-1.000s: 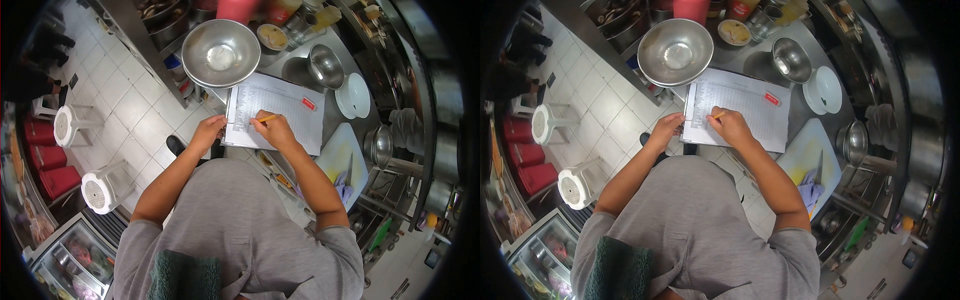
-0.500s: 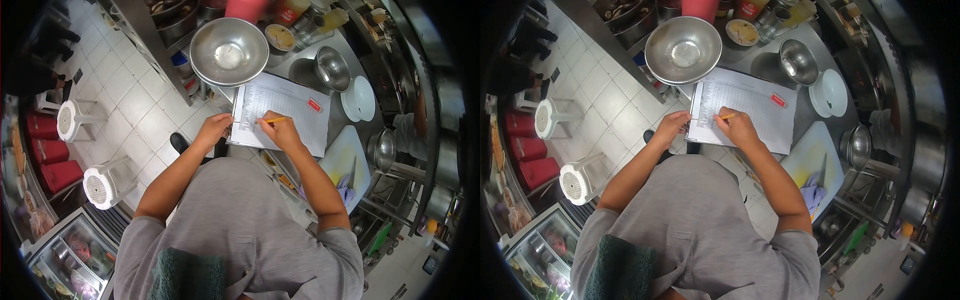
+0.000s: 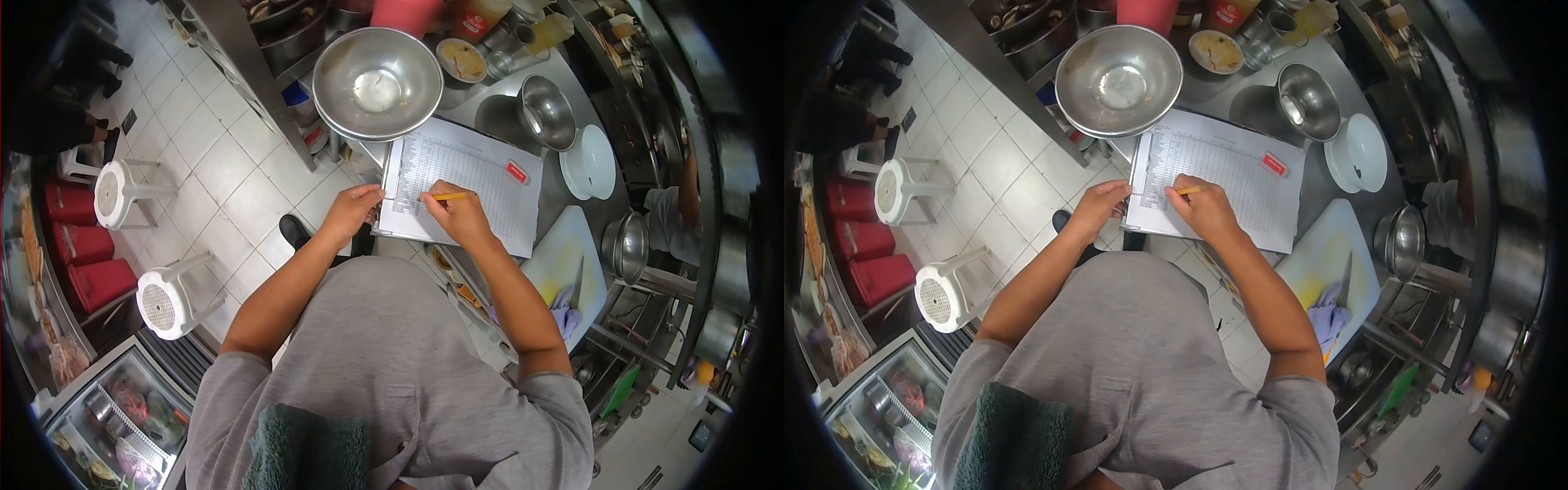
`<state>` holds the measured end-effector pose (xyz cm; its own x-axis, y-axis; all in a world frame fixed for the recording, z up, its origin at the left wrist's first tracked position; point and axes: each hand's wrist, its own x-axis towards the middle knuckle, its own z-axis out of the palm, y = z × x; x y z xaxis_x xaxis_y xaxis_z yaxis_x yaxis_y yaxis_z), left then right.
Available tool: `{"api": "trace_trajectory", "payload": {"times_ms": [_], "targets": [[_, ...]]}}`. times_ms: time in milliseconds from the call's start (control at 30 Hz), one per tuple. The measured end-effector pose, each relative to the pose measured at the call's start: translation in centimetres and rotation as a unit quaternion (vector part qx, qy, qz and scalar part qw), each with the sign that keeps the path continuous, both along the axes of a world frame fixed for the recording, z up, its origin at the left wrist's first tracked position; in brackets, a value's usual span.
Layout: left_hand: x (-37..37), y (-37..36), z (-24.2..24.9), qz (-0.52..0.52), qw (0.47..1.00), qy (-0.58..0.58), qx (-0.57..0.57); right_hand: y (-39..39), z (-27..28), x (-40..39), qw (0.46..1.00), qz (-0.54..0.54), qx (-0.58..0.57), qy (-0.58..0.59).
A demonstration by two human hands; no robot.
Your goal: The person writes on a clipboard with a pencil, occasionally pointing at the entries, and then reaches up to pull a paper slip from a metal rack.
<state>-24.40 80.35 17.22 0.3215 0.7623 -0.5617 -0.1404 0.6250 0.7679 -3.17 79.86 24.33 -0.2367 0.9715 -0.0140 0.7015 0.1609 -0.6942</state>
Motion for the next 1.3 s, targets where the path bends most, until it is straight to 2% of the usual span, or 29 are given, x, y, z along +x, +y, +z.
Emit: {"api": "trace_trajectory", "payload": {"times_ms": [100, 200, 300, 500, 700, 800, 900, 1000, 1100, 1133, 1200, 1233, 1300], "targets": [[0.0, 0.0, 0.4, 0.002, 1.0, 0.004, -0.004, -0.2, 0.2, 0.3, 0.999, -0.026, -0.045, -0.011], [0.0, 0.0, 0.1, -0.001, 1.0, 0.001, -0.001, -0.1, -0.1, -0.1, 1.0, -0.003, -0.002, 0.003], [0.0, 0.1, 0.2, -0.002, 1.0, 0.003, -0.004, -0.3, 0.1, 0.3, 0.999, -0.018, -0.044, -0.007], [0.0, 0.2, 0.1, -0.009, 1.0, 0.014, -0.002, -0.3, 0.0, 0.1, 1.0, -0.006, -0.005, -0.001], [-0.1, 0.2, 0.2, -0.013, 1.0, 0.021, -0.004, -0.1, -0.1, 0.6, 0.999, -0.022, -0.03, 0.035], [-0.3, 0.1, 1.0, -0.014, 0.964, 0.182, 0.194, 1.2, 2.0, 1.2, 0.957, -0.09, 0.0, 0.277], [-0.4, 0.4, 4.5, 0.043, 0.872, 0.278, 0.399, 2.0, 4.9, 1.2, 0.945, -0.05, 0.021, 0.321], [0.5, 1.0, 9.7, 0.009, 0.932, 0.105, 0.348, 1.6, 7.0, 1.2, 0.974, 0.087, -0.16, 0.138], [1.5, 1.9, 12.2, -0.025, 0.983, -0.054, 0.172, 1.8, 10.0, -1.7, 0.936, 0.109, -0.331, -0.039], [1.4, 2.3, 11.9, -0.007, 0.984, -0.109, 0.139, 1.8, 9.4, -1.4, 0.94, 0.12, -0.318, -0.015], [1.3, 3.1, 10.8, 0.028, 0.974, -0.216, 0.069, 1.9, 10.1, 0.1, 0.93, 0.084, -0.307, 0.184], [1.5, 3.2, 11.3, 0.059, 0.968, -0.239, 0.053, 2.0, 10.3, 0.6, 0.91, 0.065, -0.297, 0.282], [2.3, 3.3, 12.6, 0.122, 0.951, -0.285, 0.02, 2.1, 9.8, 0.6, 0.843, 0.045, -0.186, 0.502]]}}
